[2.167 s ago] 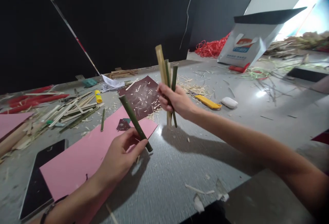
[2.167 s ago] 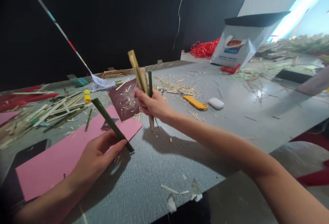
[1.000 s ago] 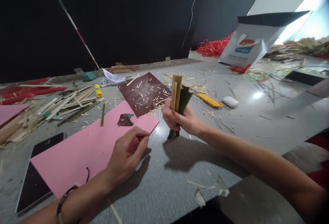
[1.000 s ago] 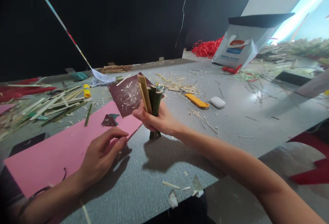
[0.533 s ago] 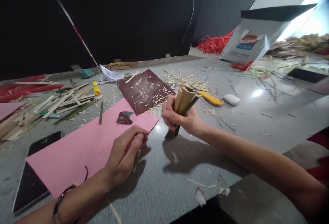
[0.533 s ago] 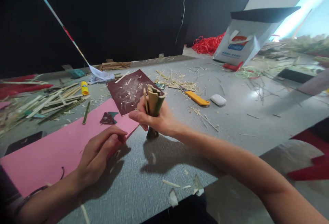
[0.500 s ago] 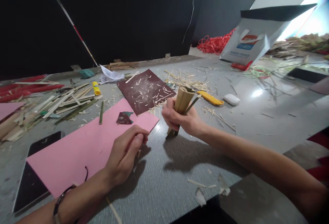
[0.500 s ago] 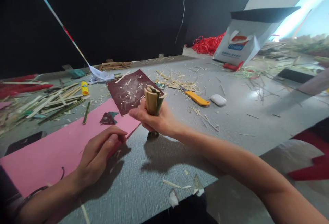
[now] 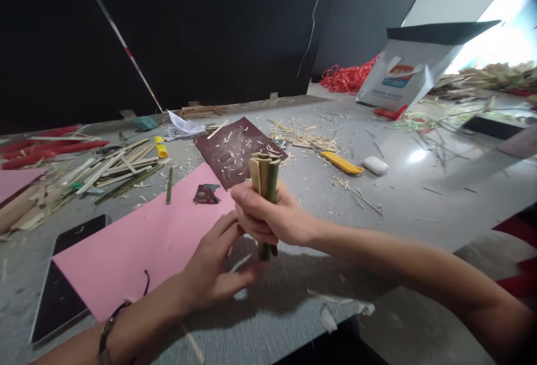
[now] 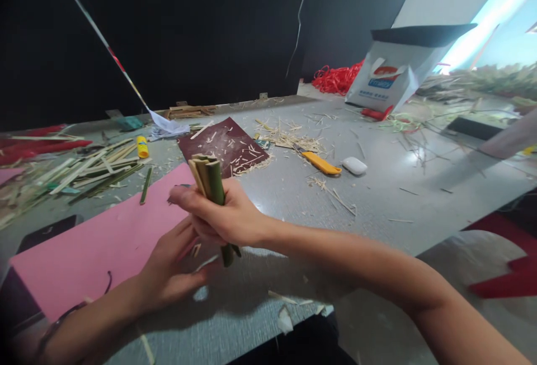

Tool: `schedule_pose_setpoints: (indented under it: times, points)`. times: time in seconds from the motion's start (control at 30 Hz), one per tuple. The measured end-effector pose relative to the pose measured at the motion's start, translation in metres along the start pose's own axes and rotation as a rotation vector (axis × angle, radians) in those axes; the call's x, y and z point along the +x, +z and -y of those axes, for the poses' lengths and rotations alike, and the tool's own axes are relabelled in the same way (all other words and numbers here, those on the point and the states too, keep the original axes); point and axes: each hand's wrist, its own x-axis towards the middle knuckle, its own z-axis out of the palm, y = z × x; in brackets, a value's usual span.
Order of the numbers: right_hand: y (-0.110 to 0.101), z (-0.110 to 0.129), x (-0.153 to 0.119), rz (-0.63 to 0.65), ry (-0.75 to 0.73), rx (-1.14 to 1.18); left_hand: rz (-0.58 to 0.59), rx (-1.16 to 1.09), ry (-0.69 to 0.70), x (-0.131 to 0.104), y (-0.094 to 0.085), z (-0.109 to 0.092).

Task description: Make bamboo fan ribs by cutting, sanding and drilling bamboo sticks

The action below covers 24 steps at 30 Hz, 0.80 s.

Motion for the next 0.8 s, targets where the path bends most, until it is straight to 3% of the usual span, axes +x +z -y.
schedule_pose_setpoints:
  times: [0.1, 0.23, 0.37, 0.53, 0.8]
  points:
    - [0.010, 0.000, 0.007, 0.070, 0.023, -0.040, -0.055, -0.025, 0.009, -0.004, 0.003, 0.005]
    - [0.014, 0.007, 0.012, 0.051, -0.015, -0.162, -0.115, -0.037, -0.034, -0.004, 0.006, 0.008]
    - [0.014, 0.017, 0.017, 0.011, -0.054, -0.136, -0.090, -0.021, -0.046, -0.001, 0.004, 0.008]
    - [0.009, 0.018, 0.013, 0.144, 0.001, -0.042, -0.048, -0.018, -0.015, -0.002, 0.003, 0.011]
    - [0.009, 0.019, 0.010, 0.196, -0.098, -0.143, -0.024, -0.004, 0.006, 0.002, 0.001, 0.004]
